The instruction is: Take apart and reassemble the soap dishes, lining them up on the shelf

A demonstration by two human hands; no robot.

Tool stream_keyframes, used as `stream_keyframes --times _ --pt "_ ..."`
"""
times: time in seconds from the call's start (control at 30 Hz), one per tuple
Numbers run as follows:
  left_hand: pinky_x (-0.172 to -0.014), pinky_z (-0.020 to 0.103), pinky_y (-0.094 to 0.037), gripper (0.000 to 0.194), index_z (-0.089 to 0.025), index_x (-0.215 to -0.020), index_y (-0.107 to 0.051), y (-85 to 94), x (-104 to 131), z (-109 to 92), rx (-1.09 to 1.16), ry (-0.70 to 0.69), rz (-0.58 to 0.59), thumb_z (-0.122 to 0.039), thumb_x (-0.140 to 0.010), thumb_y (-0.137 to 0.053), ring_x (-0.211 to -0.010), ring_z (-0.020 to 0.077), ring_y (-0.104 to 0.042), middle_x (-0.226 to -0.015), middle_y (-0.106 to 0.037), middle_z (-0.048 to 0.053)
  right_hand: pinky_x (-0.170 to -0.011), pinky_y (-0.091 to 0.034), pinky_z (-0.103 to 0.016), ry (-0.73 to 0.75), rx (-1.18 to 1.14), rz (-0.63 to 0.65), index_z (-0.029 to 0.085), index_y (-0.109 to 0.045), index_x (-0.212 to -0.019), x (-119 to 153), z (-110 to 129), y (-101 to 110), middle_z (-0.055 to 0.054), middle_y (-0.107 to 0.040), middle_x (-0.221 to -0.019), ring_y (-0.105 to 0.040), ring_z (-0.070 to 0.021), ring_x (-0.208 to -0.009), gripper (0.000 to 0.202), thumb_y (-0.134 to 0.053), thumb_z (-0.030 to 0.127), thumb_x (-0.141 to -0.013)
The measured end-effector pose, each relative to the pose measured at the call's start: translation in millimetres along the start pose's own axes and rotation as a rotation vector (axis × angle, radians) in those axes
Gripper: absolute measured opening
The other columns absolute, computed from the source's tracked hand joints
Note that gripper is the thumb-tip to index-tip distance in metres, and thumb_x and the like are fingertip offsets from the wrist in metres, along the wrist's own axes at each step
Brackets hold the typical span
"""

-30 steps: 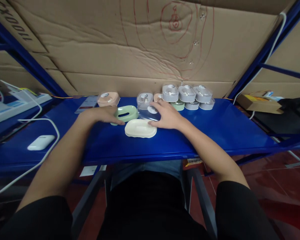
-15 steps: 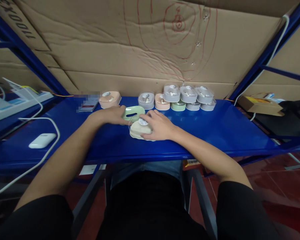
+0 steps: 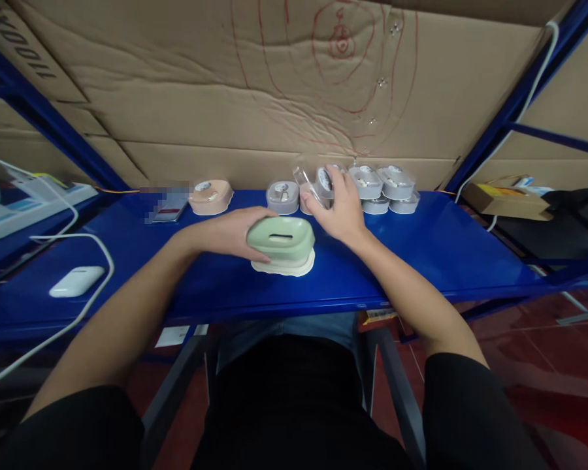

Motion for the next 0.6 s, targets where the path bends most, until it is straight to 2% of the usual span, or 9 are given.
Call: stream_keyframes --times 0.1,0.17,0.43,0.6 --pt "-0.122 0.049 -0.052 0.084 -0.024 -0.145 -0.071 -14.6 -3.2 -13.2 -0.036 -0.006 0.104 -0.064 -0.075 -0.092 -0.145 0.0412 -0.068 -0.153 -0.076 0.015 -0.126 -0.054 -0.072 -0.015 0.004 0.001 0.022 -0.053 -0.173 -1.4 -3.9 -2.3 -0.023 -0.070 -0.153 -0.066 -0.0468 -0.144 0.085 -0.058 0.079 -0.111" --pt "-0.120 0.047 -0.053 0.078 -0.024 -0.139 -0.072 -18.6 -3.2 -15.4 -0.048 0.010 0.145 -0.064 -0.075 -0.091 -0.143 0.0403 -0.069 -0.148 -0.077 0.015 -0.126 -0.054 -0.070 -0.018 -0.002 0.019 0.021 -0.054 -0.172 -0.2 -4.4 -6.9 -0.024 -0.070 -0.155 -0.066 -0.0464 -0.144 0.086 -0.061 0.079 -0.109" --pt "-0.110 0.046 -0.056 0.078 -0.025 -0.130 -0.069 -14.4 5.5 -12.1 -0.068 0.075 0.219 -0.070 -0.070 -0.091 -0.129 0.0401 -0.073 -0.134 -0.078 0.014 -0.128 -0.051 -0.073 -0.016 -0.035 0.081 0.024 -0.058 -0.167 7.5 -0.3 -20.9 -0.023 -0.072 -0.155 -0.066 -0.0484 -0.146 0.086 -0.068 0.082 -0.104" --pt "-0.109 0.048 -0.058 0.082 -0.025 -0.136 -0.064 -17.7 9.1 -21.8 -0.161 0.075 0.254 -0.066 -0.071 -0.092 -0.137 0.0425 -0.069 -0.140 -0.076 0.015 -0.131 -0.049 -0.072 -0.018 -0.020 0.134 0.021 -0.055 -0.169 6.7 -0.5 -21.8 -0.024 -0.071 -0.156 -0.064 -0.0493 -0.150 0.089 -0.067 0.081 -0.105"
Point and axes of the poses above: each hand's wrist, its own x-axis away from the middle knuckle, its own y-axis out of the back of the hand, z = x × y, the point moved 3 cm from there along -x, towards the middle knuckle
